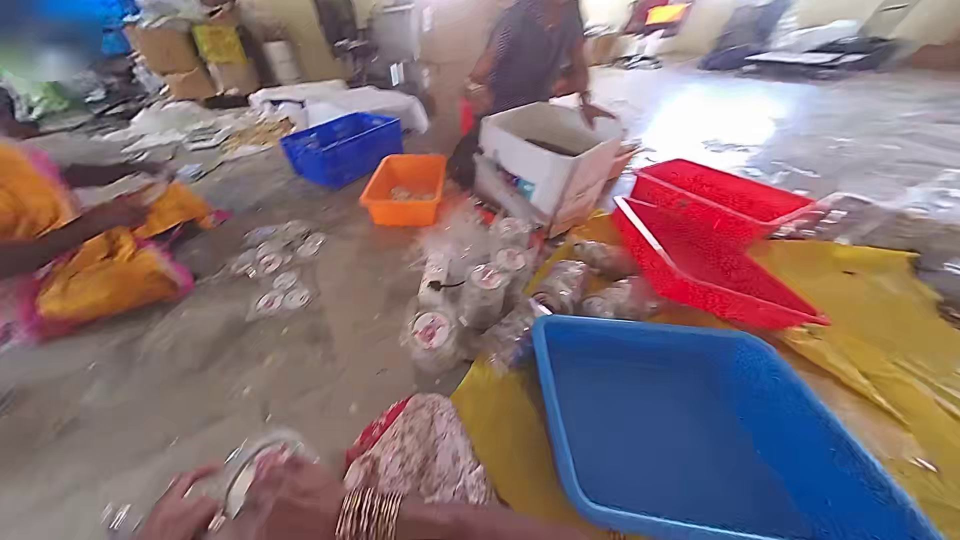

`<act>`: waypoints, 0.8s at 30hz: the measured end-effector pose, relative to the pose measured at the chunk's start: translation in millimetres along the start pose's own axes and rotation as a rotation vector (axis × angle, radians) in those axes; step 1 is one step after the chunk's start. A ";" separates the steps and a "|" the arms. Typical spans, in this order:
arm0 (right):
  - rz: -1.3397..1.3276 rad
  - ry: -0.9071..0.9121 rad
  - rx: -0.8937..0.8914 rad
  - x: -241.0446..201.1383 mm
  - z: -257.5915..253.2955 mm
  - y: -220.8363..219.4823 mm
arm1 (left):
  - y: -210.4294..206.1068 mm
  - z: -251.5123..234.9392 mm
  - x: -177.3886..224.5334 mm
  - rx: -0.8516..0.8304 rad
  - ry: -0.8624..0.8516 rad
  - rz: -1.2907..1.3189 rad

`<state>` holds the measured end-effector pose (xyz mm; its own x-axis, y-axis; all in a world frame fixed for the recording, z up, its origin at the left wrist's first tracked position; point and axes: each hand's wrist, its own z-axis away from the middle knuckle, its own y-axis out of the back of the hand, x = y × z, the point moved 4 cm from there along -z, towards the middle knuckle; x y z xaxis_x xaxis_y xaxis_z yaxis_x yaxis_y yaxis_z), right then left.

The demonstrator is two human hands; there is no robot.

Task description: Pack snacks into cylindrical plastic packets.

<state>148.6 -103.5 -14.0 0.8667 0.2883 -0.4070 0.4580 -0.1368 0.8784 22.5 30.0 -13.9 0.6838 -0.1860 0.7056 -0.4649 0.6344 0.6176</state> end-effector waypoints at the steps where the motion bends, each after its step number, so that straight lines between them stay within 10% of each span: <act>1: -0.012 -0.012 -0.069 1.8 -5.8 -0.8 | -3.0 -0.4 -0.9 0.023 0.006 0.030; 14: -0.123 -0.231 -0.349 38.0 -22.2 23.0 | -52.1 5.5 -15.5 -0.080 -0.039 0.590; 24: -0.200 -0.261 -0.498 20.6 -42.1 18.1 | -55.0 49.8 -26.8 0.151 -0.158 0.463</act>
<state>166.4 -60.2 4.1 0.8220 0.0120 -0.5694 0.5242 0.3750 0.7646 1.8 -37.2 -49.5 0.2990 -0.0300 0.9538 -0.7827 0.5640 0.2631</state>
